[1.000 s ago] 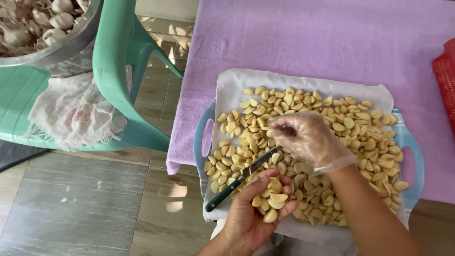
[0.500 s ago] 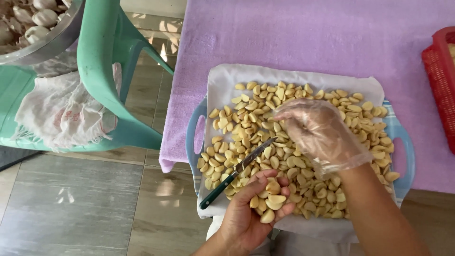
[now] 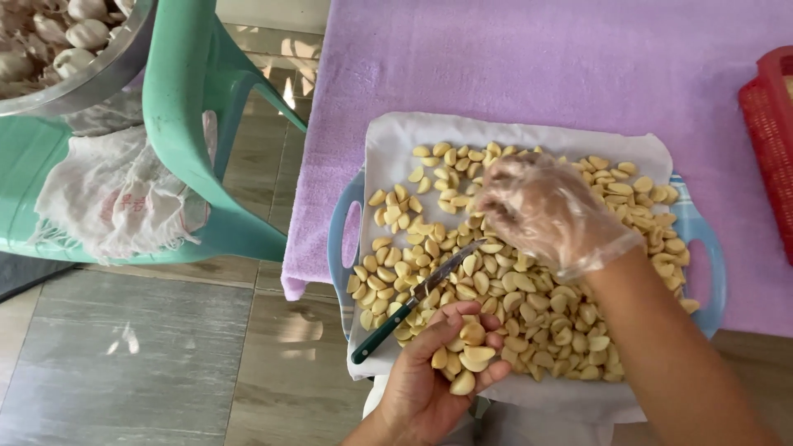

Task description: Sorting garlic cloves and slicing them into thin pieces on a cutting board using a knife.

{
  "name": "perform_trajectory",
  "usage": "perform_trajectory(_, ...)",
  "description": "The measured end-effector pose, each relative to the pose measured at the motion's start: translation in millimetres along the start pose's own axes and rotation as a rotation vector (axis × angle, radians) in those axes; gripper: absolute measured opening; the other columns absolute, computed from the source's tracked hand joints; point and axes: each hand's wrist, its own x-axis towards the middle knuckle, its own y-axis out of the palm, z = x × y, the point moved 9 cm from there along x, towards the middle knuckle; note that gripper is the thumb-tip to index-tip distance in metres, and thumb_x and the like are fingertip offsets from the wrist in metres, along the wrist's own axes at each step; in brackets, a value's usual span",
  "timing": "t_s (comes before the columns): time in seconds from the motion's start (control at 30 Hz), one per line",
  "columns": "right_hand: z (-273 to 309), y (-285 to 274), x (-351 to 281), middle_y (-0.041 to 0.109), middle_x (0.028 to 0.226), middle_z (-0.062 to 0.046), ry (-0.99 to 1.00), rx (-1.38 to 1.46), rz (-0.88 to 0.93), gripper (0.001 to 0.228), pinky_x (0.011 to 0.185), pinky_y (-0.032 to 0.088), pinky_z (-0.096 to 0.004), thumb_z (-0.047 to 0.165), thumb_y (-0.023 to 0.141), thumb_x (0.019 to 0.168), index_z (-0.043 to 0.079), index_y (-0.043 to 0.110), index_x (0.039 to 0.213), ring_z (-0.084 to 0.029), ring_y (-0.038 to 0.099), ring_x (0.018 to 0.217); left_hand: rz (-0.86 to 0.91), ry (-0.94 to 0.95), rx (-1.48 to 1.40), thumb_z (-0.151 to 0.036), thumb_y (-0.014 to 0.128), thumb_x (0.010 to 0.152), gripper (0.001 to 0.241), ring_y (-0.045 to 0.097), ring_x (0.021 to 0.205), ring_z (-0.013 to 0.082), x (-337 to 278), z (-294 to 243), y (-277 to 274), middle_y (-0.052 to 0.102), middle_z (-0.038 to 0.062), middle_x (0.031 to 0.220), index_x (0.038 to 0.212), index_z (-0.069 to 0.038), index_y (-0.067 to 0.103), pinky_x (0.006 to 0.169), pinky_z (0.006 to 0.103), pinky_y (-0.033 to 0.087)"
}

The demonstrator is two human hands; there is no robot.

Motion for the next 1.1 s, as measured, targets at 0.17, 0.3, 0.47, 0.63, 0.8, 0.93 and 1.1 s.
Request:
perform_trajectory(0.17,32.6,-15.2,-53.1,0.072,0.12,0.003,0.33,-2.301,-0.264,0.029,0.07,0.062,-0.027,0.013,0.062,0.097,0.025,0.072,0.122,-0.011,0.07,0.094,-0.005,-0.035,-0.005,-0.017,0.069,0.095,0.031,0.068,0.098,0.0282,-2.6,2.3,2.5,0.067,0.02,0.116,0.123,-0.005,0.065,0.076,0.0447,0.066)
perform_trajectory(0.3,42.9,14.9,-45.6,0.082,0.091,0.005,0.382,-2.03,-0.333,0.027,0.043,0.059,-0.024,0.001,0.065,0.089,0.019,0.081,0.103,-0.006,0.067,0.046,0.005,-0.034,-0.035,-0.015,0.067,0.096,0.031,0.068,0.098,0.0293,-1.1,1.8,0.4,0.066,0.022,0.115,0.124,-0.003,0.065,0.074,0.0449,0.066)
perform_trajectory(0.47,33.9,52.4,-1.8,0.083,0.099,-0.003,-0.012,-2.294,-0.281,0.012,0.08,0.066,-0.028,0.017,0.071,0.106,0.013,0.082,0.102,-0.014,0.079,0.086,0.015,-0.038,-0.033,-0.017,0.068,0.096,0.029,0.067,0.099,0.029,-1.8,3.3,0.0,0.066,0.021,0.116,0.122,-0.005,0.064,0.074,0.0434,0.066)
perform_trajectory(0.63,-1.2,26.4,32.2,0.085,0.093,-0.003,0.229,-2.047,-0.269,0.015,0.066,0.069,-0.028,0.007,0.075,0.098,0.014,0.083,0.109,-0.012,0.079,0.067,-0.002,-0.011,-0.016,-0.016,0.067,0.095,0.029,0.068,0.098,0.0291,-4.8,-2.2,1.1,0.067,0.021,0.114,0.122,-0.005,0.064,0.075,0.0442,0.065)
perform_trajectory(0.8,-6.4,4.6,41.6,0.082,0.076,-0.001,0.452,-1.917,-0.383,0.015,0.06,0.069,-0.027,0.015,0.076,0.099,0.021,0.084,0.11,-0.012,0.075,0.058,-0.003,0.004,-0.02,-0.017,0.068,0.095,0.029,0.068,0.098,0.0294,-4.0,-7.0,-4.5,0.067,0.021,0.113,0.121,-0.005,0.065,0.075,0.0441,0.066)
perform_trajectory(0.93,39.5,-12.0,28.5,0.081,0.103,-0.015,0.099,-1.656,-0.694,0.013,0.054,0.064,-0.016,-0.006,0.068,0.1,0.001,0.078,0.104,-0.01,0.068,0.065,0.021,0.025,-0.039,-0.017,0.067,0.096,0.029,0.066,0.098,0.0304,-0.9,-11.5,-6.4,0.065,0.022,0.114,0.121,-0.004,0.065,0.074,0.0449,0.066)
perform_trajectory(1.1,21.7,-32.6,36.2,0.08,0.118,-0.014,0.163,-1.661,-0.609,0.028,0.093,0.069,-0.021,-0.014,0.065,0.095,0.007,0.079,0.109,-0.021,0.08,0.109,0.014,0.025,-0.013,-0.02,0.069,0.095,0.031,0.067,0.097,0.0296,3.4,-10.8,-5.8,0.066,0.022,0.114,0.121,-0.004,0.067,0.073,0.0441,0.066)
